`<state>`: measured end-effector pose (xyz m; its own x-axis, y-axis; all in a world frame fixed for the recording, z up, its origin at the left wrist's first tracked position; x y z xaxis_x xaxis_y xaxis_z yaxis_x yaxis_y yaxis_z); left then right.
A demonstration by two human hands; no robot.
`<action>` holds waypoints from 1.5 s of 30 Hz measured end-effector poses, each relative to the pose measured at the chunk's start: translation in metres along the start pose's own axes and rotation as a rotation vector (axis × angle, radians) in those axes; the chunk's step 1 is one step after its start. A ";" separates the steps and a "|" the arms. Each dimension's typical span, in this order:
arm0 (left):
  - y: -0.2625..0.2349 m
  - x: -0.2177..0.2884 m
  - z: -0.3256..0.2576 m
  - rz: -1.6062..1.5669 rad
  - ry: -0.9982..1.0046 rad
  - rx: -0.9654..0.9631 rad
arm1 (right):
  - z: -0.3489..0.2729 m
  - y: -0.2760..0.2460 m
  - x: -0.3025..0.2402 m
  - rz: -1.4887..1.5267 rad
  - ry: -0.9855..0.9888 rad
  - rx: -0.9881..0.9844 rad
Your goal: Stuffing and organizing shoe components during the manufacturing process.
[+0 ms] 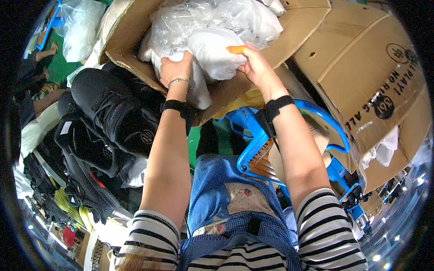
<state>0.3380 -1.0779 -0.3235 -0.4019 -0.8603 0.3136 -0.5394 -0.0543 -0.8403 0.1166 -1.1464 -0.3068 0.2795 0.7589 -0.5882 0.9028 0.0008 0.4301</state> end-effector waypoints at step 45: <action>-0.096 -0.680 -0.807 -2.034 -1.204 0.861 | -0.635 0.124 0.554 -0.841 1.152 -0.720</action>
<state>0.0660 -0.0786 -0.0989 0.4930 0.6683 0.5571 0.8088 -0.5880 -0.0104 0.1756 -0.3120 -0.1447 -0.8814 0.4480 -0.1497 0.2369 0.6935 0.6804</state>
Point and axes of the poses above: each hand's wrist, its own z-axis towards the middle knuckle, its own y-axis out of the palm, x = y × z, the point moved 8 cm from there along z, towards the middle knuckle, and after that the axes turned 11 degrees about z, right-handed, at the moved point
